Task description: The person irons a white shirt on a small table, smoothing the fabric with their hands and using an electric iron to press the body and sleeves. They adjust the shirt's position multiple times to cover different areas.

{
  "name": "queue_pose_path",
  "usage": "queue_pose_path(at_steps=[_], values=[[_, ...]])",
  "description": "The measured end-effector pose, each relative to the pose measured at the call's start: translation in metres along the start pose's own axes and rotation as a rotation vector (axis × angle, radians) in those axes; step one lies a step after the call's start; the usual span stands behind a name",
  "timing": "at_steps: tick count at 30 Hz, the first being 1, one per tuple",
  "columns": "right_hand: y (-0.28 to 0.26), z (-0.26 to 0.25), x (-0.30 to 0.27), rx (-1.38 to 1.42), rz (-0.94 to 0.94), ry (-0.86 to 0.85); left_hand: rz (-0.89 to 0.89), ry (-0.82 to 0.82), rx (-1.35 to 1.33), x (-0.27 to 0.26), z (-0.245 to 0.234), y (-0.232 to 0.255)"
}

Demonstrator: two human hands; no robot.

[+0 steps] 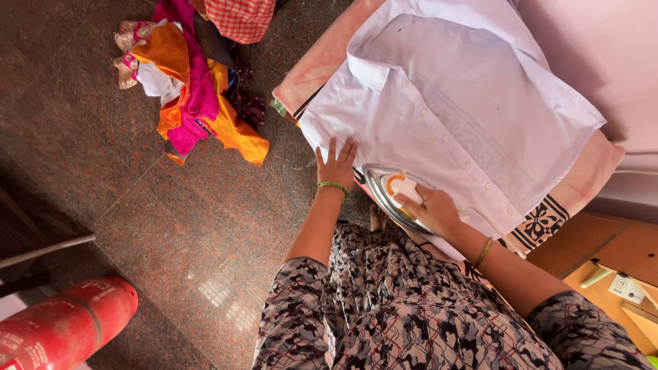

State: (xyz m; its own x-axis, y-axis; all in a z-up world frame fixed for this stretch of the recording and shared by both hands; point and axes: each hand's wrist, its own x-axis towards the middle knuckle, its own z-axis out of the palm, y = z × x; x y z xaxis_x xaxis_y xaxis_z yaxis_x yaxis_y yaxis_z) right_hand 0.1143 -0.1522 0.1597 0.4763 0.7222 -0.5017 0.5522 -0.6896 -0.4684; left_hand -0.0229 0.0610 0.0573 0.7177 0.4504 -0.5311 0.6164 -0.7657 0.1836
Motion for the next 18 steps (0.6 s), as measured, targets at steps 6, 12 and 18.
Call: queue_pose_path(at_steps=[6, 12, 18], values=[[-0.008, 0.001, 0.007, -0.041, -0.026, -0.005, 0.011, 0.104, 0.033, 0.007, 0.028, -0.005], [-0.017, -0.002, 0.007, 0.053, 0.097, -0.052, 0.031, 0.136, -0.038, 0.012, 0.053, -0.025], [-0.024, -0.008, 0.013, 0.048, 0.06, -0.06, -0.458, 0.579, -1.15, 0.004, 0.104, -0.033]])
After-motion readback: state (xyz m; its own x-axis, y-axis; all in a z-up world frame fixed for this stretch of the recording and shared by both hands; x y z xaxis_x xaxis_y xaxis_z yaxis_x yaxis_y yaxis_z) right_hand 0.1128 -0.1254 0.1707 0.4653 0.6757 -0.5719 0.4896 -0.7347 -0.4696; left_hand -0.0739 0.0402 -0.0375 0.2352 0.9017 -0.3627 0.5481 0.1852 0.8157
